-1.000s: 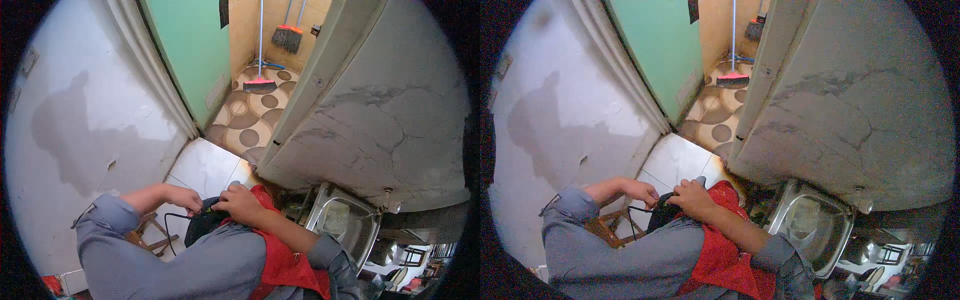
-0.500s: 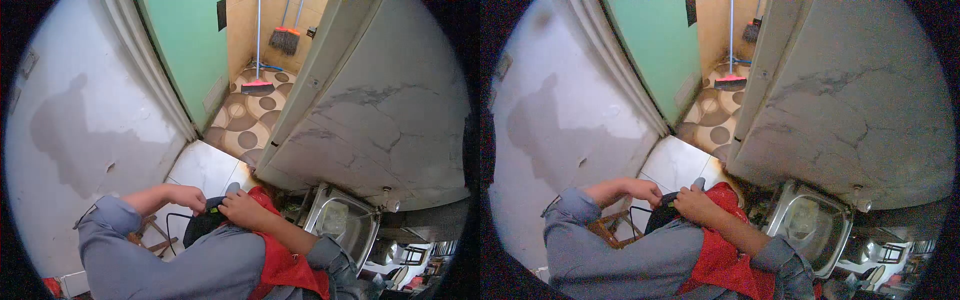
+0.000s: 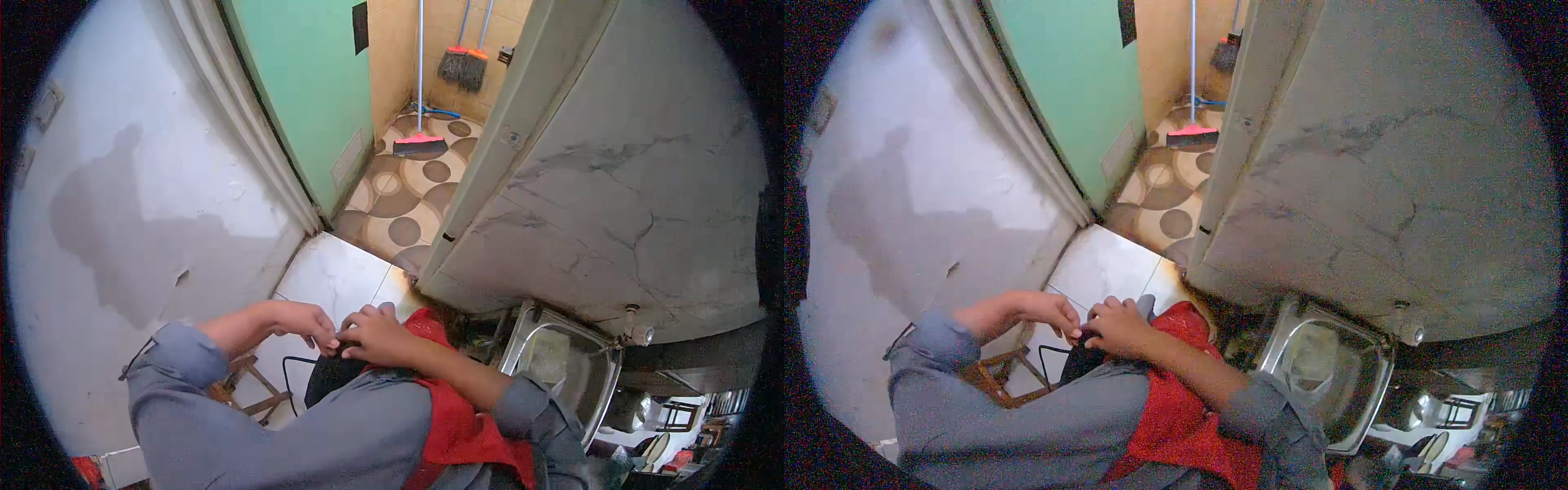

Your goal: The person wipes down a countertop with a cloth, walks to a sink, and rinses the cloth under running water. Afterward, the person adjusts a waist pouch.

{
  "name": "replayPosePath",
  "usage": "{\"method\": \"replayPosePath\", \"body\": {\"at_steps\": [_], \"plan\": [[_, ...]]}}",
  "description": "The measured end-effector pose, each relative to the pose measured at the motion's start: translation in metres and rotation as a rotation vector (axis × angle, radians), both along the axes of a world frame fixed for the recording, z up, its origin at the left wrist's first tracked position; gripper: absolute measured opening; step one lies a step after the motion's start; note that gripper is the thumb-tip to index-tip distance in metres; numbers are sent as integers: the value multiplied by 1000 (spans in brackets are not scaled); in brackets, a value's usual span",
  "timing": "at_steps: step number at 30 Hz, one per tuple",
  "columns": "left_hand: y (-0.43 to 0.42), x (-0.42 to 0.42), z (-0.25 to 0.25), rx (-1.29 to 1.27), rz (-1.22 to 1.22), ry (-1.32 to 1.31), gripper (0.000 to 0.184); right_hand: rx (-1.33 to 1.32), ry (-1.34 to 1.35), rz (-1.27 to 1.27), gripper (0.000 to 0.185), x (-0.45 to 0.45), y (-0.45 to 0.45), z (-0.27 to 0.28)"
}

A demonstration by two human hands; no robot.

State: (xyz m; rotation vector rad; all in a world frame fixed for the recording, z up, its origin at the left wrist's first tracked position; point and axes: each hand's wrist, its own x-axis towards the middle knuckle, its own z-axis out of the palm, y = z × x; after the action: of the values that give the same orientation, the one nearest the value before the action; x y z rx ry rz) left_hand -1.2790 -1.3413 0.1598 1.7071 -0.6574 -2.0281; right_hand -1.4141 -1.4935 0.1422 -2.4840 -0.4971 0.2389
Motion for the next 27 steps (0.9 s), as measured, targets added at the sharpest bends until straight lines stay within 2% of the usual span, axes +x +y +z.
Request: {"method": "replayPosePath", "body": {"at_steps": [4, 6, 10, 12, 16, 18, 19, 21, 25, 27], "plan": [[7, -8, 2, -10, 22, -76, 28, 76, 117, 21, 33, 2, 9, 1], [8, -15, 5, 20, 120, -97, 29, 83, 140, -49, 33, 0, 12, 6], [16, -11, 1, 4, 124, -97, 28, 63, 64, -82, 28, -6, 17, 8], [23, -4, -13, -62, 163, 79, 26, 84, -26, -115, 21, -7, 17, 9], [28, -1, -19, -126, 196, 194, 23, 78, -49, -135, 18, -11, 19, 1], [25, -6, -23, -259, -68, 29, 21, 44, -238, -199, 10, -12, 20, -6], [22, -10, -23, -262, -70, 30, 21, 41, -237, -200, 10, -12, 20, -8], [17, -21, -21, -337, -310, -250, 21, -1, -266, -220, 10, -10, 19, -9], [18, -34, -17, -357, -260, -334, 22, 17, -263, -241, 9, -14, 18, -11], [20, -34, -25, -375, -331, -333, 22, -39, -267, -268, 9, -14, 17, -11]]}}
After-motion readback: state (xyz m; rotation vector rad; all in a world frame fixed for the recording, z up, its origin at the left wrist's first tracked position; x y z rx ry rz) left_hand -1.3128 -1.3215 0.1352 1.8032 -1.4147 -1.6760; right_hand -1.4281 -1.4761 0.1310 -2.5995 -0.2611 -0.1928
